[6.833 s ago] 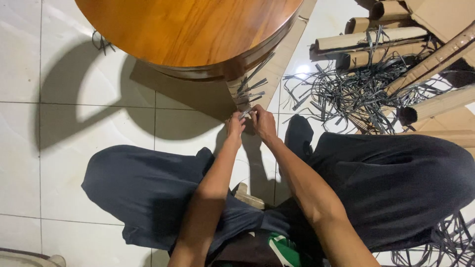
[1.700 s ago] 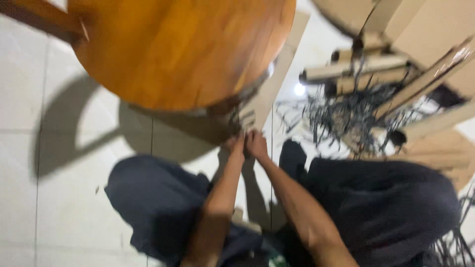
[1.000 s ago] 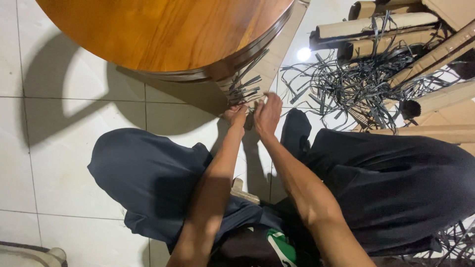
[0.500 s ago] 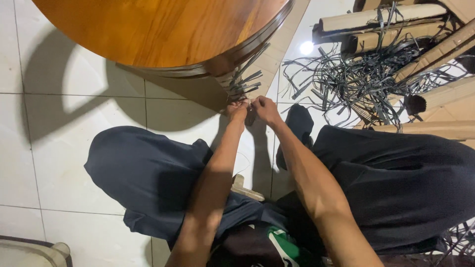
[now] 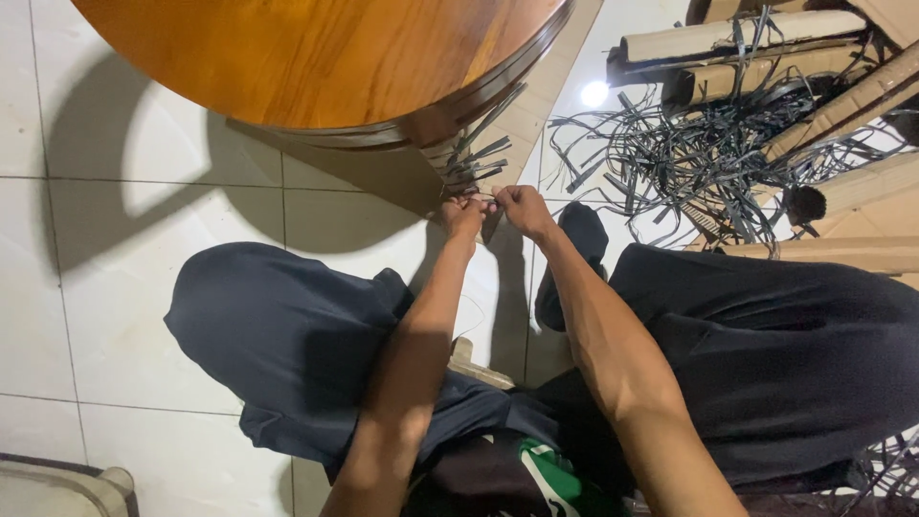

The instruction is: Wrapping a wooden chair leg with protective cardboard and securing it with plastic ties

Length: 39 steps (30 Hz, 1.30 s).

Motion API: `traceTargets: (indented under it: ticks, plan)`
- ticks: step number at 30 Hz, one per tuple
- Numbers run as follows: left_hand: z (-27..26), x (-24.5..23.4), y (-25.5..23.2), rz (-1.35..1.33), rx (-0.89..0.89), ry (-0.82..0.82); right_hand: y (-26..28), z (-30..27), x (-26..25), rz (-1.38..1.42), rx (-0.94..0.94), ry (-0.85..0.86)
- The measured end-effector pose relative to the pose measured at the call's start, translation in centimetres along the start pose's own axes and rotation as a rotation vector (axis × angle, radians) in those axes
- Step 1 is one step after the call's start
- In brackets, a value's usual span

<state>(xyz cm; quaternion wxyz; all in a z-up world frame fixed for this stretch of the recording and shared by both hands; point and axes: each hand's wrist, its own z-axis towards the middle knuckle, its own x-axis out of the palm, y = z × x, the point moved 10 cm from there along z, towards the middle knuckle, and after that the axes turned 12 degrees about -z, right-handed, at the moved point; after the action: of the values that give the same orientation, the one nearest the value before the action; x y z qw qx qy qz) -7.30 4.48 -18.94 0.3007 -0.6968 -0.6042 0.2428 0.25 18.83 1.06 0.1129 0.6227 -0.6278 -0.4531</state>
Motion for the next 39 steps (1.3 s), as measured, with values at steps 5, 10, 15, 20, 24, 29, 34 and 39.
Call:
traceTargets:
  ticks: [5, 10, 15, 20, 24, 29, 34, 39]
  plan:
    - [-0.3, -0.6, -0.9, -0.026, 0.064, -0.024, 2.2, -1.0, -0.4, -0.027, -0.083, 0.019]
    - [-2.3, -0.7, -3.1, 0.004, 0.111, 0.010, 0.4, 0.9, 0.5, -0.113, -0.139, -0.006]
    - [0.2, -1.6, -0.7, 0.074, 0.113, -0.011, 0.9, 0.1, 0.3, -0.270, -0.168, -0.086]
    - [-2.1, -0.7, -3.1, 0.002, 0.129, -0.017, 2.8, -1.4, 0.1, -0.367, -0.192, -0.048]
    - [-3.9, -0.7, -5.0, 0.015, 0.132, -0.015, 1.9, -1.5, 0.2, -0.297, -0.164, -0.047]
    - [-5.2, -1.3, -6.2, 0.022, 0.126, 0.012, 0.8, -1.3, 0.5, -0.186, -0.127, -0.026]
    - [-3.6, -0.5, -4.6, 0.110, 0.131, 0.050, -0.9, -0.5, 1.9, -0.129, -0.153, -0.026]
    - [-3.9, -0.7, -4.9, 0.065, 0.150, 0.065, 2.1, -2.1, -1.1, -0.315, -0.116, -0.292]
